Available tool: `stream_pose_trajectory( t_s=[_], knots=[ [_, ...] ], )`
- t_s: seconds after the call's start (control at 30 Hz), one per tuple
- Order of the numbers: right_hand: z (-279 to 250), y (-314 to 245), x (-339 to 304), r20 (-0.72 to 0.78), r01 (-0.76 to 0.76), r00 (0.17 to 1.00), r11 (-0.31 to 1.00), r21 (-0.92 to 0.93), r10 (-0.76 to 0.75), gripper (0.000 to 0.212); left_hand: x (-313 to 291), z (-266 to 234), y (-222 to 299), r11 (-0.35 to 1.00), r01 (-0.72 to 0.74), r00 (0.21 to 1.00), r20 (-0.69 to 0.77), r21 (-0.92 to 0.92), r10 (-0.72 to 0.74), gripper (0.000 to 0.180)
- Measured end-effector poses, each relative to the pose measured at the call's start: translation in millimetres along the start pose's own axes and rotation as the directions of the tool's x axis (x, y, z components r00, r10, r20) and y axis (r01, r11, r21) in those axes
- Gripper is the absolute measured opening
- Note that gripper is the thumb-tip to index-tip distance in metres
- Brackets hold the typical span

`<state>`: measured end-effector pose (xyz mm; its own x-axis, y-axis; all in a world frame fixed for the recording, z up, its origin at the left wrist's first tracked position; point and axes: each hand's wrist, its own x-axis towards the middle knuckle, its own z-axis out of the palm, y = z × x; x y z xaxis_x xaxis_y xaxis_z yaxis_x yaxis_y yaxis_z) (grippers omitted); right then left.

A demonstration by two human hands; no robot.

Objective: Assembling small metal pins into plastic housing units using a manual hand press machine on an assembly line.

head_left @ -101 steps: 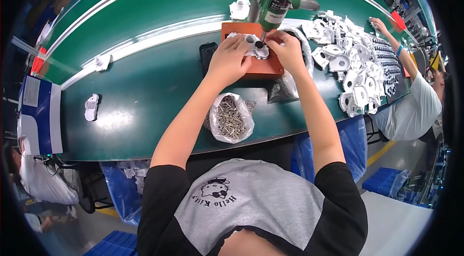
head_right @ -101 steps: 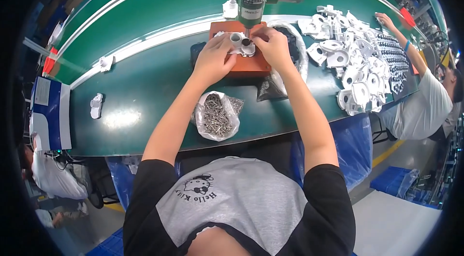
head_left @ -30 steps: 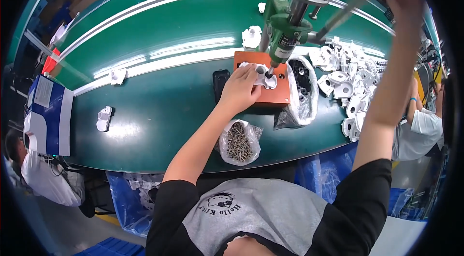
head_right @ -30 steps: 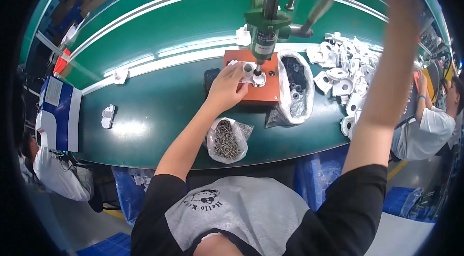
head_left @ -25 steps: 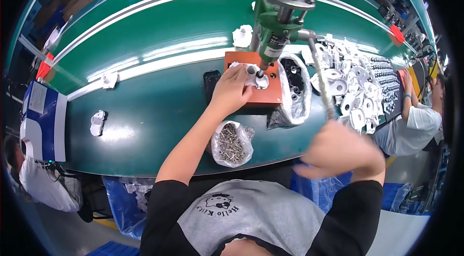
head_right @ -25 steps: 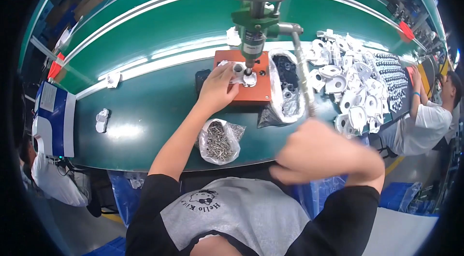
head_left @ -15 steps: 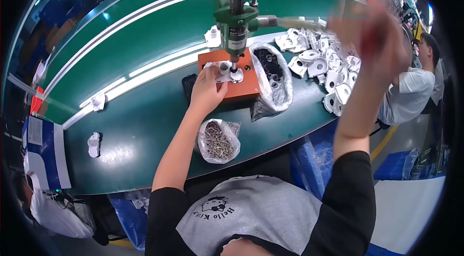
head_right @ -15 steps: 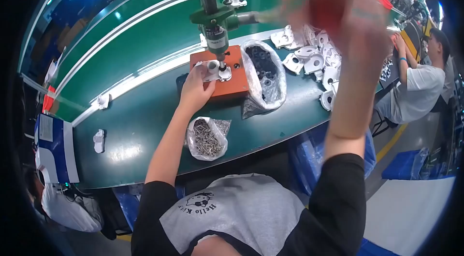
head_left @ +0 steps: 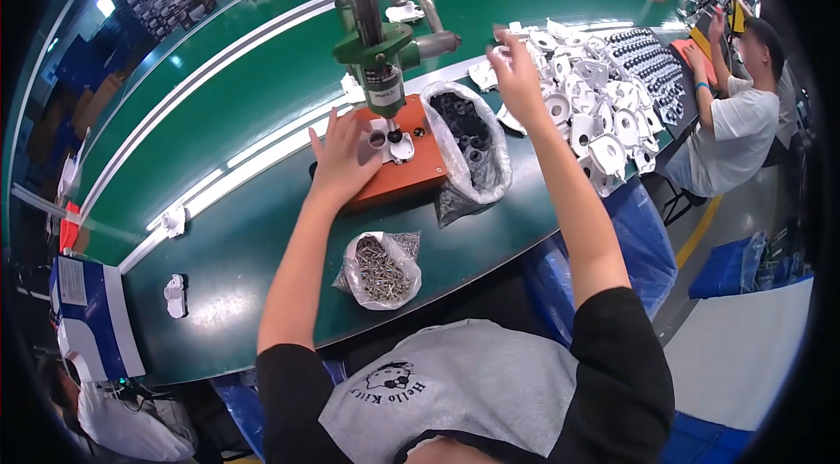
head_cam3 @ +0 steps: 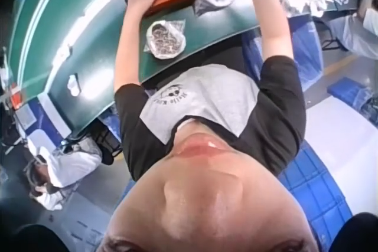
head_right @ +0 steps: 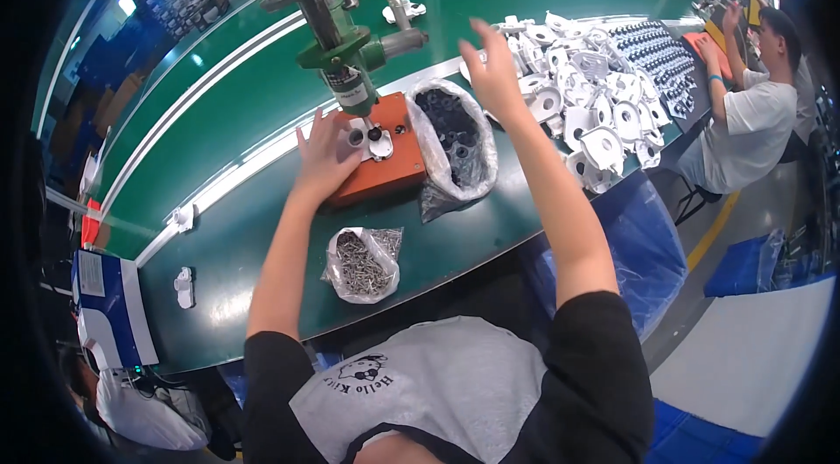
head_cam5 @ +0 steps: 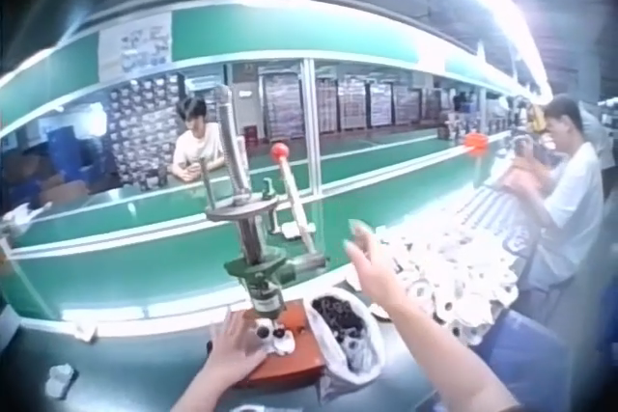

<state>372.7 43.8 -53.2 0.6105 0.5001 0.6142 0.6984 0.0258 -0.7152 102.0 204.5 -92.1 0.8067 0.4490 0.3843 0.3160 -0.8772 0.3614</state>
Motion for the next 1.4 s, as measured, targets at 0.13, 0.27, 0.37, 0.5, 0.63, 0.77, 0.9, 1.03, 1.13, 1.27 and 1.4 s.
stream_pose_trajectory(
  t_s=[0.13, 0.27, 0.37, 0.5, 0.63, 0.77, 0.9, 1.03, 1.13, 1.27, 1.4],
  knots=[
    [-14.6, 62.4, -99.5, 0.285, 0.085, 0.953, 0.812, -0.578, 0.104, 0.044, 19.0, -27.4, 11.9, 0.975, -0.078, 0.987, 0.153, 0.209, 0.046, 0.052],
    [-29.6, 42.5, -144.6, 0.317, 0.138, 0.942, 0.735, -0.664, 0.11, 0.047, 32.4, -54.1, -3.0, 0.989, 0.142, 0.982, 0.12, 0.029, -0.145, 0.035],
    [-34.7, 44.9, -148.0, 0.211, 0.091, 0.977, 0.854, -0.512, 0.022, 0.042, 33.6, -48.9, -58.1, 0.923, 0.351, 0.901, -0.209, -0.157, -0.379, 0.032],
    [-22.6, 44.1, -140.2, 0.151, 0.077, 0.988, 0.89, -0.449, -0.009, 0.035, 21.0, -32.1, -190.5, 0.838, 0.464, 0.724, -0.423, -0.288, -0.546, 0.049],
    [-29.0, 48.1, -145.8, 0.145, -0.108, 0.973, 0.91, -0.401, 0.18, 0.032, -22.0, -46.4, -228.8, 0.758, 0.646, 0.686, -0.367, -0.091, -0.628, 0.06],
    [-35.4, 46.8, -153.4, 0.054, -0.073, 0.992, 0.859, -0.507, 0.116, 0.038, -125.2, -110.9, -273.8, 0.338, 0.868, 0.493, -0.553, 0.364, -0.672, 0.063],
    [-43.6, 45.9, -171.7, 0.079, -0.008, 0.991, 0.643, -0.766, 0.107, 0.04, -222.1, -174.8, -268.4, -0.001, 0.923, 0.243, -0.585, 0.384, -0.773, 0.047],
    [-54.3, 38.4, -178.3, 0.047, -0.052, 0.991, 0.684, -0.728, 0.126, 0.025, -277.5, -171.4, -278.8, 0.081, 0.917, 0.274, -0.471, 0.39, -0.838, 0.029],
    [-55.0, 36.2, -176.3, 0.06, -0.005, 0.996, 0.73, -0.684, 0.064, 0.022, -297.2, -179.0, -281.9, 0.18, 0.891, 0.354, -0.389, 0.417, -0.851, 0.028],
    [-52.0, 31.9, -171.6, -0.004, -0.109, 0.992, 0.852, -0.512, 0.125, 0.035, -302.6, -182.8, -272.0, 0.486, 0.847, 0.526, -0.467, 0.214, -0.711, 0.028],
    [-54.2, 19.7, -175.6, -0.08, -0.433, 0.888, 0.882, 0.187, 0.454, 0.053, -240.1, -169.1, -199.3, 0.446, 0.431, 0.609, -0.112, -0.784, -0.786, 0.023]
  ],
)
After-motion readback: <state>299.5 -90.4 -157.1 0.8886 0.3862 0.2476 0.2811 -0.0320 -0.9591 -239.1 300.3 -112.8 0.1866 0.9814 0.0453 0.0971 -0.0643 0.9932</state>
